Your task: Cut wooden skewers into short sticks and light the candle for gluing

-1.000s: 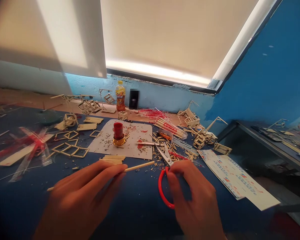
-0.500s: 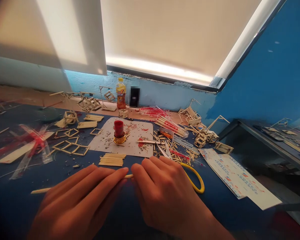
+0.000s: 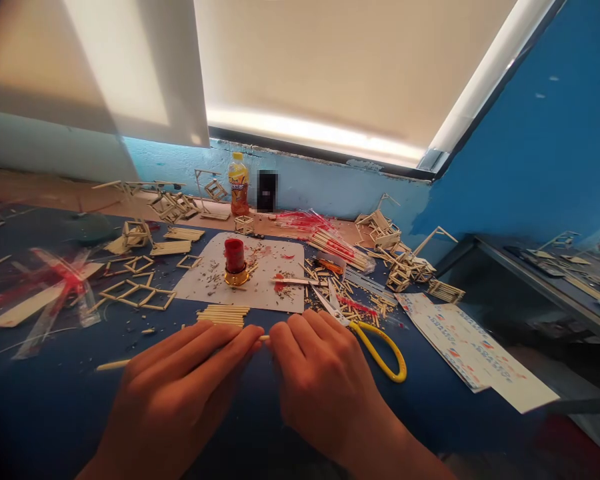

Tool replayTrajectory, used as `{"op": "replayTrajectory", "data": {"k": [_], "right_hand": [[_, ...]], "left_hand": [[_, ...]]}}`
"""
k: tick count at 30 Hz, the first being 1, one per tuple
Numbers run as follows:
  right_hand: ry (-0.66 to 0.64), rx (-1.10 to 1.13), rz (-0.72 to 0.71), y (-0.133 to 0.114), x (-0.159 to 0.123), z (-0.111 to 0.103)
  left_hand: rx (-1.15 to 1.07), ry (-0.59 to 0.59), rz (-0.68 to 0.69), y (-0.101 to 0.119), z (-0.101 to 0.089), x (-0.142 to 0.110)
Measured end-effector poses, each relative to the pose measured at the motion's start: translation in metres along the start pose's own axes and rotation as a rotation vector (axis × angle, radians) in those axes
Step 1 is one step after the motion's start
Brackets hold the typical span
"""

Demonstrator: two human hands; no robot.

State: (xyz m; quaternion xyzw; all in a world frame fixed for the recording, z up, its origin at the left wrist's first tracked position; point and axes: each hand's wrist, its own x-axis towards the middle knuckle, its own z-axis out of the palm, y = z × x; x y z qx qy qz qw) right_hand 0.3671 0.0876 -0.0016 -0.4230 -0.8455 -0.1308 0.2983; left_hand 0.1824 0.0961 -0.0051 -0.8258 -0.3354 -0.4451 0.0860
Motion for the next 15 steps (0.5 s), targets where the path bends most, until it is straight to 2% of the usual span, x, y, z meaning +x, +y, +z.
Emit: {"op": "replayTrajectory", "data": {"k": [3, 5, 9, 12, 15], "right_hand": [[0.044, 0.057, 0.033, 0.002, -0.002, 0.006], [0.000, 0.143, 0.054, 0.005, -0.002, 0.005], [-0.199, 0.291, 0.114, 0.013, -0.001, -0.003], [-0.302, 0.303, 0.120, 0.020, -0.003, -0.013], [-0.404, 0.277, 0.127, 0.033, -0.004, -0.023]], "left_hand": [[-0.004, 0.045, -0.031, 0.000, 0.004, -0.001], [-0.035, 0.044, -0.041, -0.002, 0.005, 0.000], [-0.102, -0.052, -0.020, -0.009, 0.004, 0.003], [-0.134, -0.140, 0.010, -0.016, 0.001, 0.002], [-0.125, -0.281, 0.014, -0.030, -0.006, -0.005]]}}
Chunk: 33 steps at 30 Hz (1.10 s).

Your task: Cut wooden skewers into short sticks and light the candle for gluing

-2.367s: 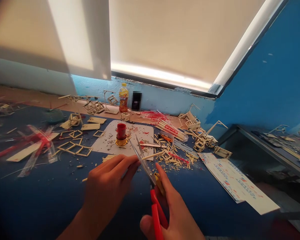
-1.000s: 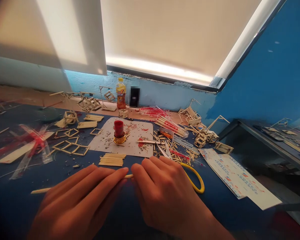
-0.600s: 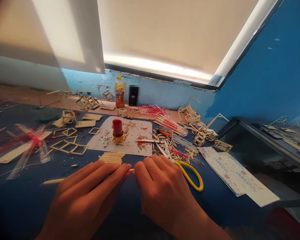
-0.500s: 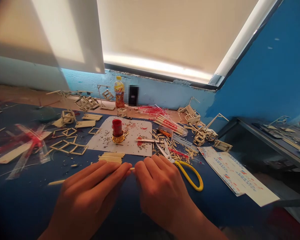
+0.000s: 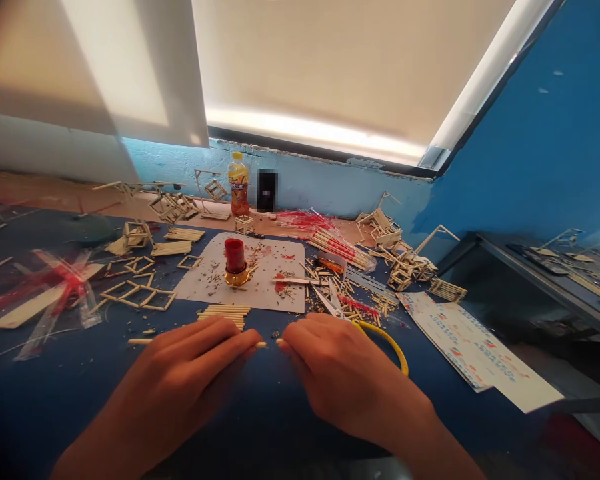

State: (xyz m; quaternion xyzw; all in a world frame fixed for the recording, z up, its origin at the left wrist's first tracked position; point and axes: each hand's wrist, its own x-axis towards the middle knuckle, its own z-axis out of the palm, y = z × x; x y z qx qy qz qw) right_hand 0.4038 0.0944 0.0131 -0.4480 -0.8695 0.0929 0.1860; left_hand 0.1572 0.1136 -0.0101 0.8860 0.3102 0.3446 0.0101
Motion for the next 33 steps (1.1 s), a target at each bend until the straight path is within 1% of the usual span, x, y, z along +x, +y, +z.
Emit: {"op": "replayTrajectory", "data": {"k": [1, 2, 3, 5, 7, 8, 11, 13, 16, 18, 21, 23, 25, 27, 30, 33], "right_hand": [[-0.018, -0.017, 0.037, 0.005, 0.000, -0.003], [-0.029, -0.035, 0.081, 0.010, 0.002, -0.005], [-0.034, -0.051, 0.121, 0.015, 0.005, -0.006], [-0.061, -0.066, 0.145, 0.025, 0.016, -0.001], [-0.103, -0.062, 0.104, 0.033, 0.031, 0.012], [-0.122, -0.058, 0.077, 0.036, 0.038, 0.019], [-0.164, -0.025, 0.024, 0.042, 0.052, 0.038], [-0.166, 0.012, 0.003, 0.040, 0.053, 0.041], [-0.152, 0.116, -0.043, 0.030, 0.044, 0.032], [-0.144, 0.270, -0.023, 0.022, 0.037, 0.022], [-0.132, 0.547, 0.071, 0.013, 0.032, 0.013], [-0.141, 0.702, 0.109, 0.011, 0.033, 0.012], [-0.159, 0.831, 0.135, 0.012, 0.034, 0.014], [-0.160, 0.928, 0.168, 0.011, 0.035, 0.018], [-0.121, 1.026, 0.209, 0.009, 0.035, 0.024], [-0.086, 1.036, 0.189, 0.007, 0.032, 0.027]], "left_hand": [[0.017, -0.031, -0.041, -0.005, -0.003, -0.004], [0.033, -0.034, -0.088, -0.011, -0.005, -0.007], [0.036, -0.024, -0.138, -0.015, -0.008, -0.010], [-0.005, 0.047, -0.230, -0.021, -0.010, -0.012], [-0.094, 0.114, -0.314, -0.021, -0.010, -0.011], [-0.143, 0.125, -0.358, -0.020, -0.009, -0.010], [-0.253, 0.100, -0.526, -0.014, -0.005, -0.007], [-0.333, 0.072, -0.632, -0.013, -0.002, -0.008], [-0.537, 0.000, -0.732, -0.015, 0.004, -0.010], [-0.667, -0.039, -0.750, -0.016, 0.008, -0.009], [-0.804, -0.065, -0.690, -0.014, 0.011, -0.001], [-0.826, -0.089, -0.630, -0.011, 0.012, 0.005], [-0.810, -0.110, -0.603, -0.007, 0.012, 0.010], [-0.835, -0.141, -0.603, -0.003, 0.012, 0.012], [-0.920, -0.168, -0.647, 0.000, 0.014, 0.011], [-0.991, -0.169, -0.711, 0.001, 0.016, 0.009]]}}
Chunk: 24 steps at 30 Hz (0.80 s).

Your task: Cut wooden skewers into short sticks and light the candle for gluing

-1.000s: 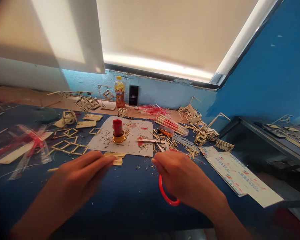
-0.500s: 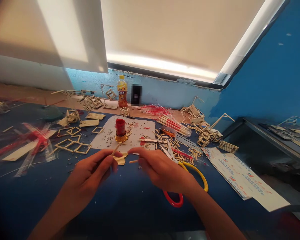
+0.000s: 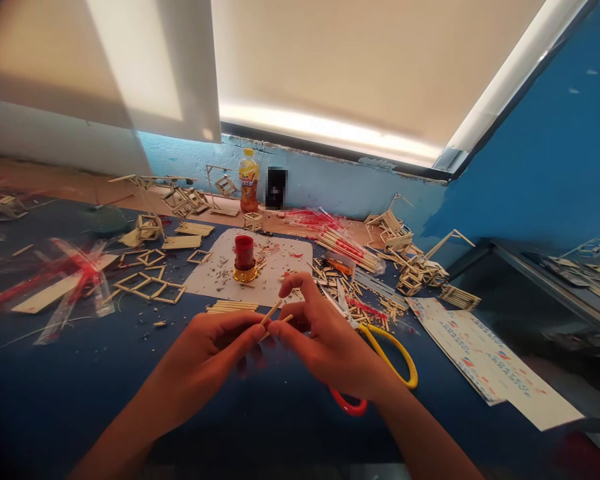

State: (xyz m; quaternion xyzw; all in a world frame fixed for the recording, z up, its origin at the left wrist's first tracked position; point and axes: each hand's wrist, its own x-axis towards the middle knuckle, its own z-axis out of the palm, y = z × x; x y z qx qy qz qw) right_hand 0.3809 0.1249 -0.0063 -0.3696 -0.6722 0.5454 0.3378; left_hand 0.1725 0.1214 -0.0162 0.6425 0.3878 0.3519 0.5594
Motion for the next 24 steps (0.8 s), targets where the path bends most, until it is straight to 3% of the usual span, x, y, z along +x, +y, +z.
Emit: {"op": "replayTrajectory", "data": {"k": [10, 20, 24], "right_hand": [[0.027, 0.093, -0.038, 0.002, -0.006, 0.001], [0.095, 0.078, -0.136, 0.003, -0.013, 0.005], [0.009, 0.156, -0.108, 0.000, -0.011, 0.003]], "left_hand": [[-0.111, -0.120, 0.007, 0.007, 0.001, -0.007], [-0.114, -0.234, -0.010, -0.004, -0.002, -0.009], [-0.095, -0.284, -0.012, 0.002, -0.003, -0.011]]}}
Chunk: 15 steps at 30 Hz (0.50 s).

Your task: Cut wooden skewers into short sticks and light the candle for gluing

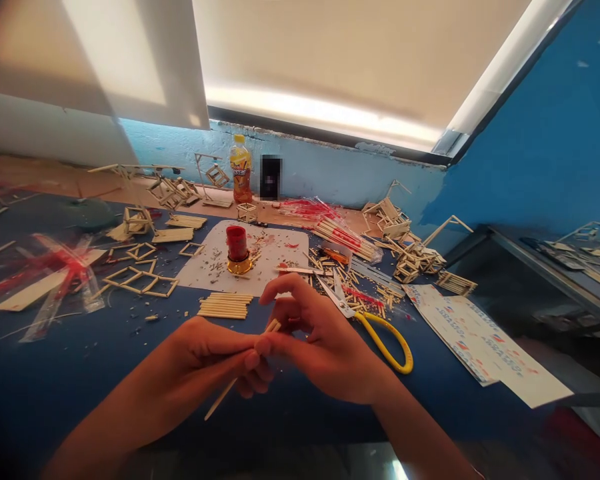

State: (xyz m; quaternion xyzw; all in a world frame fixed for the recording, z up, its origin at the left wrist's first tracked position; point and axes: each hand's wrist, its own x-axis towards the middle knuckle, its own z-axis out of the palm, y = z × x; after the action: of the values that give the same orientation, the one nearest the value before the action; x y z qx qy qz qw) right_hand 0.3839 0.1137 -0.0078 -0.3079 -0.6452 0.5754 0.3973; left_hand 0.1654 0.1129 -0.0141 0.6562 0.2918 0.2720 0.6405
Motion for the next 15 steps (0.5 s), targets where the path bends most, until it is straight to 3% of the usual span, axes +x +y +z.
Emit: {"op": "replayTrajectory", "data": {"k": [9, 15], "right_hand": [[-0.117, 0.257, 0.087, 0.0040, 0.0040, -0.0034], [-0.100, 0.307, 0.089, 0.0069, 0.0060, -0.0023]], "left_hand": [[0.013, -0.044, -0.027, 0.0055, -0.0003, -0.0002], [0.006, -0.025, -0.024, 0.0037, 0.0000, 0.0002]]}}
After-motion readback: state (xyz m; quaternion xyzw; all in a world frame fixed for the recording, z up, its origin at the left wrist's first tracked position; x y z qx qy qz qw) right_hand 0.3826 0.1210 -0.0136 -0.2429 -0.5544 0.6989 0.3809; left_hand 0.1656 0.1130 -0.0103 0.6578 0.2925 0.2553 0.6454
